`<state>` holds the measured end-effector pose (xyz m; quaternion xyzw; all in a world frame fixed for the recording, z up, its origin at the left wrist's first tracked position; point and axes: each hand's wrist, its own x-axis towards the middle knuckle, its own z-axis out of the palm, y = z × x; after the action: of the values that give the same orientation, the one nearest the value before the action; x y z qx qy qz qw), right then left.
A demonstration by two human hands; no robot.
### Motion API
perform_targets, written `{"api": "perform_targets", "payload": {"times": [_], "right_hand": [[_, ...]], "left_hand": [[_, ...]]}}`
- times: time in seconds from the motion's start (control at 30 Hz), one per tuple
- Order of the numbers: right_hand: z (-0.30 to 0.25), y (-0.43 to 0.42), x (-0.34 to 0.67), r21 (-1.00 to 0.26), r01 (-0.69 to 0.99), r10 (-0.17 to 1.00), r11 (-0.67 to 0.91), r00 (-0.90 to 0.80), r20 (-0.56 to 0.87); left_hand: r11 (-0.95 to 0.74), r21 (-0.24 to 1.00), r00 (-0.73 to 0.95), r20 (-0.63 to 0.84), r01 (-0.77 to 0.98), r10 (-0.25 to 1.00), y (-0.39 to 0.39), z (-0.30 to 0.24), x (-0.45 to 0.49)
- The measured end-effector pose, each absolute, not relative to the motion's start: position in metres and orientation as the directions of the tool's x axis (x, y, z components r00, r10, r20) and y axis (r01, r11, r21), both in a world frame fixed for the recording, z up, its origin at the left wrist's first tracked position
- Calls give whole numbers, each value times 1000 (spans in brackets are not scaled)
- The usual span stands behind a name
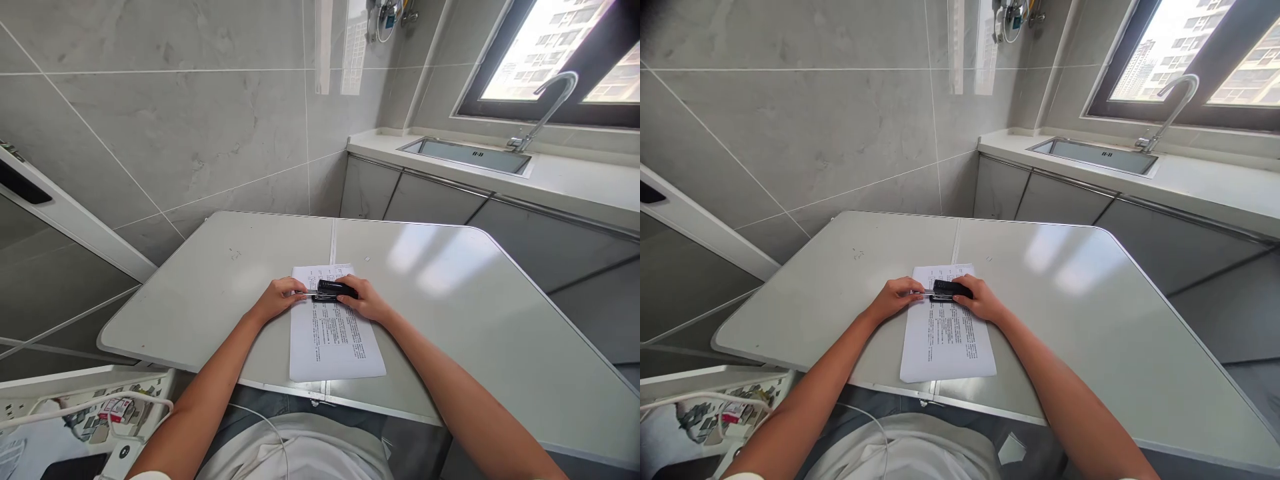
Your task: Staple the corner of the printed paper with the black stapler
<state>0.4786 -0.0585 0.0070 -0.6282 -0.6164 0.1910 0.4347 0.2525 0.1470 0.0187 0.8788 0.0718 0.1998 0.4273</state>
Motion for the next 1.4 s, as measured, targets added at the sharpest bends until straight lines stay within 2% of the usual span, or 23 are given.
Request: {"api": "perform_targets", "payload": {"times": [0.1, 0.23, 0.43, 0.53, 0.63, 0.8, 1.03, 1.17, 1.3, 1.4], "right_hand": [[7, -62, 483, -842, 525, 931, 122, 234, 281], [9, -68, 486, -875, 468, 929, 120, 258, 265], [14, -68, 474, -861, 484, 931, 156, 218, 291], [19, -63, 457, -854, 483, 935, 192, 175, 308], [23, -60, 441, -839, 492, 945, 232, 92, 315], [19, -62, 435, -829, 511, 964, 226, 7, 267], [12, -64, 443, -879, 471, 943, 67, 257, 210], [11, -59, 444, -881, 471, 945, 43, 268, 189], [11, -54, 442, -881, 470, 960, 54, 219, 176], [14, -54, 438, -886, 459, 940, 65, 269, 208]], "left_hand": [[-612, 783, 908, 332, -113, 256, 150, 18, 251], [-629, 768, 902, 350, -121, 253, 153, 17, 249], [-507, 862, 907, 205, 12, 368, 139, 25, 251], [-502, 865, 910, 191, 22, 369, 134, 26, 254], [-560, 828, 928, 190, 23, 319, 135, 25, 257], [-638, 769, 979, 164, -48, 124, 141, 25, 259], [-571, 821, 958, 164, 0, 236, 145, 24, 264], [-594, 803, 951, 143, 51, 274, 146, 22, 269], [-712, 691, 921, 182, 130, 345, 146, 15, 269], [-803, 562, 889, 244, 196, 387, 146, 7, 269]]}}
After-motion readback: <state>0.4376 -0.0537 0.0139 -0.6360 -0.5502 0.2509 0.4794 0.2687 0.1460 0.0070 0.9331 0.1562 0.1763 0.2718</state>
